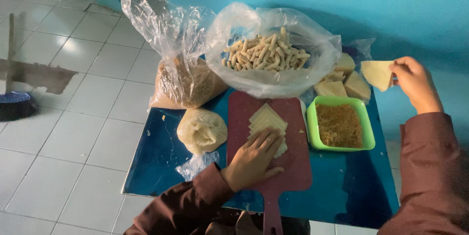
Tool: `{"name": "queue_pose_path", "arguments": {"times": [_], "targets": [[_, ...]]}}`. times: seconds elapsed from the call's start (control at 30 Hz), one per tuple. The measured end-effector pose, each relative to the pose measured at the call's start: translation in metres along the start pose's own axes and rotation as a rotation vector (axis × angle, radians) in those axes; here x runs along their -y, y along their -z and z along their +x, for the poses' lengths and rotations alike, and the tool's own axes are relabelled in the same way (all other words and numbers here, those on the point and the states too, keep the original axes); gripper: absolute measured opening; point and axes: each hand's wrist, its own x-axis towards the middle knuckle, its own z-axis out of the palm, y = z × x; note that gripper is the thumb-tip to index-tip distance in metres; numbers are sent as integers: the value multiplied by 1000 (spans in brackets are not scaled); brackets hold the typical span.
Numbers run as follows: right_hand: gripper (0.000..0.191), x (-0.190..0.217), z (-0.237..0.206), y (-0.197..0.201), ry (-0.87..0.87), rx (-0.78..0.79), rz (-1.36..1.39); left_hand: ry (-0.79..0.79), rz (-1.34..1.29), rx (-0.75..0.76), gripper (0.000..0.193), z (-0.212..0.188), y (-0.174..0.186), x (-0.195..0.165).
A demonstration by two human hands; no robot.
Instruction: The person folds thin square pastry wrappers by hand into small triangular shapes and stacks them in an overlapping diamond pattern on a pink cutting board. They repeatedly take a wrapper from a plastic bag, fold it, press the fold, and place it on the growing stack, and near the end use a small white spoon to press along the folded pieces.
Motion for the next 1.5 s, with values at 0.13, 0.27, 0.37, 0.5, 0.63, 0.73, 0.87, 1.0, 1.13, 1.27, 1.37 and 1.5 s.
{"name": "queue_pose_path", "arguments": {"times": [0.13, 0.27, 0.37, 0.5, 0.63, 0.73, 0.87, 1.0, 1.13, 1.27, 1.37, 1.5], "targets": [[16, 12, -9, 8, 64, 19, 223, -25, -14, -85, 75, 11, 15, -5], [16, 38, -34, -9, 177, 145, 176, 3, -287, -184, 43, 19, 27, -4], [17, 64, -65, -45, 321, 284, 48, 62, -675, -196, 48, 25, 28, -1], [16, 95, -129, -107, 280, 551, 152, 267, -1092, -106, 54, 32, 14, 9], [19, 114, -152, -135, 284, 604, 307, 260, -1286, -237, 55, 22, -1, 22], [20, 116, -160, -142, 332, 568, 306, 321, -1382, -191, 49, 14, -4, 35], [25, 111, -174, -141, 642, 361, 186, 367, -1315, -134, 40, 12, 3, 37], [30, 108, -181, -140, 578, 201, 62, 541, -1021, 13, 37, 9, 19, 29], [35, 101, -181, -138, 762, 260, 90, 497, -982, -15, 41, 8, 30, 22], [35, 95, -181, -139, 831, 344, 31, 526, -891, 55, 41, 4, 32, 17], [30, 92, -179, -136, 848, 336, 12, 577, -1004, 106, 42, 0, 29, 19], [20, 83, -175, -127, 896, 343, 142, 499, -1236, 51, 44, -4, 18, 27]]}}
